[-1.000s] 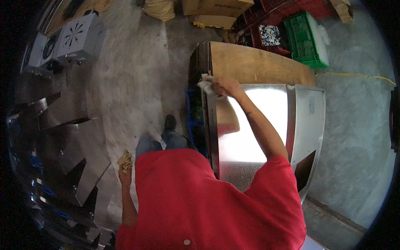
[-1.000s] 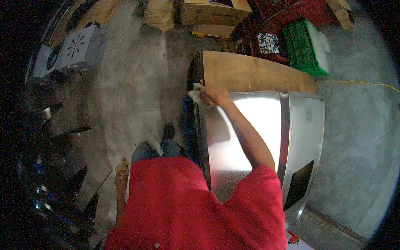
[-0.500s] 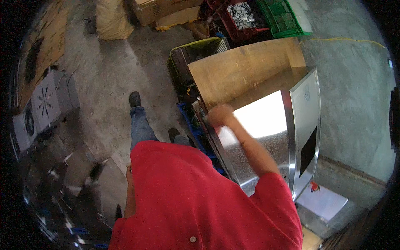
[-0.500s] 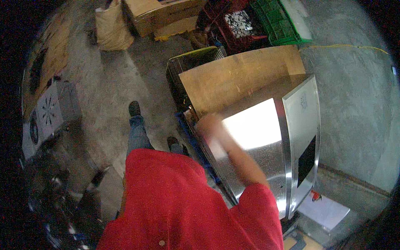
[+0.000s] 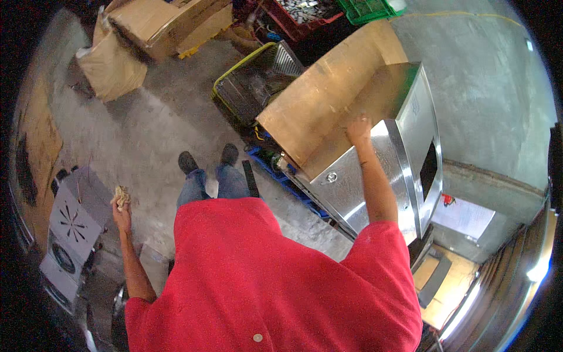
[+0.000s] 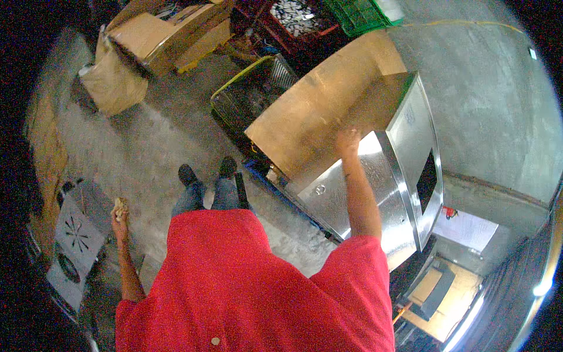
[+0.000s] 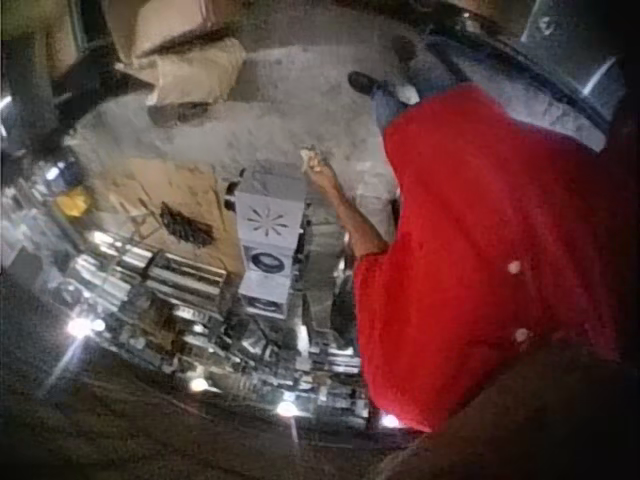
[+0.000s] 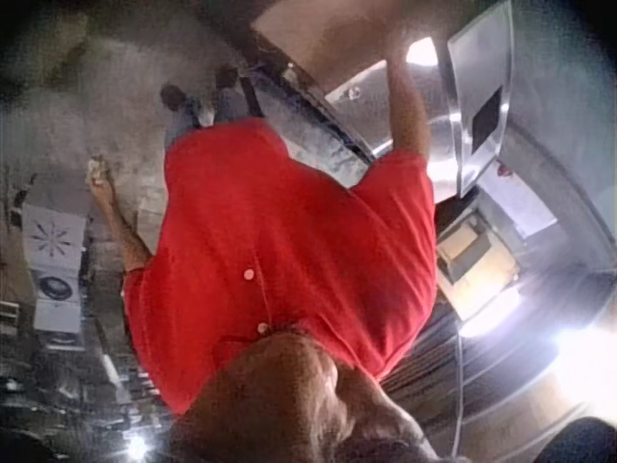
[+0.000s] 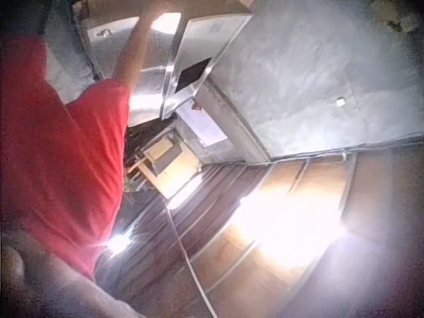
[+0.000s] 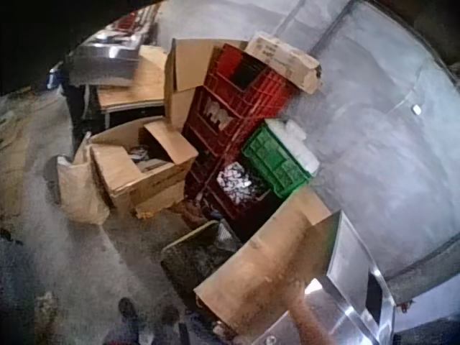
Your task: The person wipes a large stainless steel surface with a cloth, repeatedly dipping the cloth into a bucket of water and wringing it out. The person cleans the top and side panels of the metal unit, moving around the object to reach different areas.
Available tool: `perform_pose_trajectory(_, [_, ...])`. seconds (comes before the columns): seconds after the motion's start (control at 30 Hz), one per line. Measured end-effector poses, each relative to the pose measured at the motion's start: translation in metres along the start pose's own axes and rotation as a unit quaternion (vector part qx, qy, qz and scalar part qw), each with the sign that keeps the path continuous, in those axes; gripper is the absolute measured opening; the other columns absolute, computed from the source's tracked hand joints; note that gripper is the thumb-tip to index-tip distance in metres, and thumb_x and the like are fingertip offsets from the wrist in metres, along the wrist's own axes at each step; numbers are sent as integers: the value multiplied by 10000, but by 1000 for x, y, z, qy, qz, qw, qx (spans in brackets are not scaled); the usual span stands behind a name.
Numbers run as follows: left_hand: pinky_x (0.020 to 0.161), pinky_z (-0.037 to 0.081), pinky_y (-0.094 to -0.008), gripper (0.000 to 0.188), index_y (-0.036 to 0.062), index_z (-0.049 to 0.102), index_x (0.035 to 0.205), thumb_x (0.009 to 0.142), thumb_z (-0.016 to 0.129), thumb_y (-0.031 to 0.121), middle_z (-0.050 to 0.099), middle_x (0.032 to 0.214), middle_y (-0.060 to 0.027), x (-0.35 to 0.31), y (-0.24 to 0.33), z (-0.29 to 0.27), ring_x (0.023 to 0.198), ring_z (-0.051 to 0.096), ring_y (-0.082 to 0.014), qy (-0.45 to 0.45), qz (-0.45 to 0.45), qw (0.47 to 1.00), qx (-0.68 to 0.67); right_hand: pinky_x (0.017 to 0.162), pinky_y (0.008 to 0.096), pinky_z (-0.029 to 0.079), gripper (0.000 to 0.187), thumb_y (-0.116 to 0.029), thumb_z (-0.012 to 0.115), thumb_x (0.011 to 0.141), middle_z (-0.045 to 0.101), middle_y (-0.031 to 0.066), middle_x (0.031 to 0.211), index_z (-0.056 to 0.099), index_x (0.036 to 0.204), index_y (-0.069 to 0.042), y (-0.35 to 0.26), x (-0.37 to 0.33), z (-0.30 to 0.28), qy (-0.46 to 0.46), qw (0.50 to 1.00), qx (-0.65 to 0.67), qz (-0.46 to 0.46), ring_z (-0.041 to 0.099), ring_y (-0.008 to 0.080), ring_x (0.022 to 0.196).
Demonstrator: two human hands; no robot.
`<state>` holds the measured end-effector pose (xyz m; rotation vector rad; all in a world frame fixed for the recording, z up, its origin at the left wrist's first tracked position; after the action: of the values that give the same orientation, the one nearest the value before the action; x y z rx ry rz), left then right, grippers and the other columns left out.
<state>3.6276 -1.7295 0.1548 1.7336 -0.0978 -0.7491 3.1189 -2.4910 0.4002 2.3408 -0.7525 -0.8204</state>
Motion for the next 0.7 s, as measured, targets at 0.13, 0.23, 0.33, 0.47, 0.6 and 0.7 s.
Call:
perform_pose_trajectory(0.13, [951, 515, -400, 426, 57, 565, 1378, 1001, 689, 211, 671, 1231, -122, 48, 55, 42, 1089, 655, -288, 38, 67, 980, 183, 871, 532, 567, 455, -272, 651, 876, 709, 216, 1179, 673, 1222, 22, -138, -63, -7, -111, 984, 103, -92, 690, 367, 1070])
perform_pose_trajectory(0.23, [996, 491, -396, 480, 53, 560, 1397, 991, 703, 266, 660, 1269, -142, 49, 26, 86, 1163, 629, -277, -36, -54, 976, 210, 941, 565, 555, 392, -215, 604, 908, 687, 277, 1206, 689, 1174, 60, -144, -81, -51, -23, 977, 175, -119, 677, 420, 1118])
perform_pose_trajectory(0.33, [1033, 471, -385, 508, 43, 569, 1398, 972, 719, 277, 648, 1313, -158, 53, 42, 135, 1214, 609, -268, -127, 79, 953, 264, 1068, 587, 414, 445, -282, 569, 953, 641, 265, 1313, 671, 1247, 35, -20, -37, -51, -130, 979, 153, -15, 629, 407, 1214])
perform_pose_trajectory(0.47, [1040, 468, -377, 493, 44, 566, 1392, 969, 720, 246, 645, 1308, -147, 71, 26, 178, 1202, 614, -266, -192, -7, 964, 184, 1224, 617, 225, 536, -399, 518, 1013, 565, 245, 1466, 634, 1347, 3, 164, 26, -42, -89, 990, -35, 105, 517, 388, 1384])
perform_pose_trajectory(0.6, [1037, 473, -363, 440, 41, 521, 1415, 1010, 657, 145, 634, 1308, -120, 84, 62, 218, 1211, 608, -235, -182, -18, 958, 221, 1214, 601, 252, 551, -359, 500, 1012, 524, 274, 1501, 606, 1378, 41, 136, 32, -22, -75, 986, -93, 116, 409, 438, 1466])
perform_pose_trajectory(0.7, [1051, 469, -352, 421, 42, 517, 1421, 1022, 631, 117, 622, 1333, -123, 102, 96, 256, 1244, 592, -230, -231, -5, 964, 133, 1187, 601, 282, 526, -311, 497, 998, 536, 276, 1494, 632, 1374, 31, 17, -28, 16, 43, 938, -337, 71, 483, 452, 1395])
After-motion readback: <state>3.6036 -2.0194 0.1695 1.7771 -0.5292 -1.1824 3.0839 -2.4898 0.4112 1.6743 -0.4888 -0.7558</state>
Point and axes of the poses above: each hand's wrist, its own x-axis towards the middle knuckle, its own z-axis out of the palm, y = z × x, the point moved 8 cm from there along x, towards the middle knuckle
